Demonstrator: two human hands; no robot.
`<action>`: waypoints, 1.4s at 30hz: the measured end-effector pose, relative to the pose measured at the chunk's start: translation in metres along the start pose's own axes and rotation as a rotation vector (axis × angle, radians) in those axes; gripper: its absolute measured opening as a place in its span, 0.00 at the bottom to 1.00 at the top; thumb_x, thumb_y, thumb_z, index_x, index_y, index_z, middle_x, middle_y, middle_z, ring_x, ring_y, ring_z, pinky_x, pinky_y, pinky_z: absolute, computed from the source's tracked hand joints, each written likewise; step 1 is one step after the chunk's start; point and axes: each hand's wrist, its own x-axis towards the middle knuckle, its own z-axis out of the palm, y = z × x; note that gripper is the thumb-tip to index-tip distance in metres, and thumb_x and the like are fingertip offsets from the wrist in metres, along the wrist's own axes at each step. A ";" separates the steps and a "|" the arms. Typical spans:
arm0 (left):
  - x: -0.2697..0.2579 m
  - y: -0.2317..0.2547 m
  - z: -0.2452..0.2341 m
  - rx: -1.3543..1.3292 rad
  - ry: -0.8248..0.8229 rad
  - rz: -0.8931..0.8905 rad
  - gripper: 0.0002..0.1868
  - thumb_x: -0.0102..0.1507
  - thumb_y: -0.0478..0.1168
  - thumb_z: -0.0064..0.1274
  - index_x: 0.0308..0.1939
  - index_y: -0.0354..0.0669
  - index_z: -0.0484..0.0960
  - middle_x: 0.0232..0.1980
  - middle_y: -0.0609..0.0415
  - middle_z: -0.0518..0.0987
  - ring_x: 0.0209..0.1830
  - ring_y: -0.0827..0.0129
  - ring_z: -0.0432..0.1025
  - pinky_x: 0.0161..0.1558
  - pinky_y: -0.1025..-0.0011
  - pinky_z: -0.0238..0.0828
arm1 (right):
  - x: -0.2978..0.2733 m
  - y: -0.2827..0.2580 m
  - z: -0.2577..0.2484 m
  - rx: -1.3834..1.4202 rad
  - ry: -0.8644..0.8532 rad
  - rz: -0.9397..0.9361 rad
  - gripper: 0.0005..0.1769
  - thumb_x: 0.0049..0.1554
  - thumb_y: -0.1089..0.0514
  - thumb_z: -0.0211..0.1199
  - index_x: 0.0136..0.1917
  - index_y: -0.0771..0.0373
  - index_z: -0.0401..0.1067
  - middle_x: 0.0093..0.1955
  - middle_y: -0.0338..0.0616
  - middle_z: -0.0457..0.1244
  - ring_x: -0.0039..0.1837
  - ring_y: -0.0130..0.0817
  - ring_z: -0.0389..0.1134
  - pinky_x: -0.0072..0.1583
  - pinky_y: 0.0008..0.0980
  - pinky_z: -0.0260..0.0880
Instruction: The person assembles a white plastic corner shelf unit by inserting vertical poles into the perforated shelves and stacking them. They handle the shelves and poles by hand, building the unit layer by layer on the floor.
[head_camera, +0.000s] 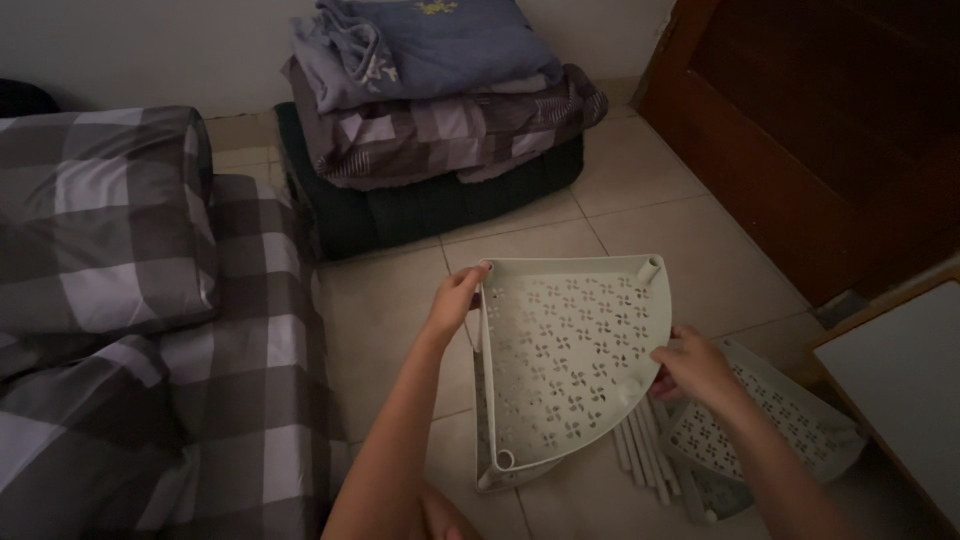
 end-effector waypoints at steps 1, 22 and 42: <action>-0.001 0.000 0.000 0.025 0.011 -0.010 0.34 0.64 0.60 0.50 0.57 0.32 0.82 0.46 0.49 0.83 0.39 0.67 0.77 0.47 0.70 0.74 | -0.001 -0.001 0.000 -0.026 0.011 0.003 0.34 0.58 0.60 0.57 0.76 0.72 0.56 0.45 0.65 0.71 0.40 0.48 0.76 0.42 0.45 0.80; -0.001 0.000 0.004 -0.064 -0.063 -0.031 0.37 0.66 0.61 0.45 0.71 0.38 0.69 0.59 0.45 0.77 0.46 0.63 0.73 0.53 0.66 0.71 | -0.011 -0.003 0.000 -0.067 0.012 -0.056 0.27 0.58 0.61 0.58 0.69 0.72 0.62 0.41 0.62 0.71 0.38 0.45 0.75 0.41 0.43 0.80; -0.012 0.003 0.006 0.155 -0.044 0.161 0.33 0.71 0.62 0.36 0.75 0.52 0.65 0.69 0.47 0.73 0.65 0.63 0.68 0.64 0.65 0.64 | -0.004 0.005 -0.002 -0.078 0.035 -0.060 0.31 0.59 0.62 0.56 0.73 0.74 0.58 0.44 0.63 0.72 0.38 0.46 0.76 0.41 0.42 0.79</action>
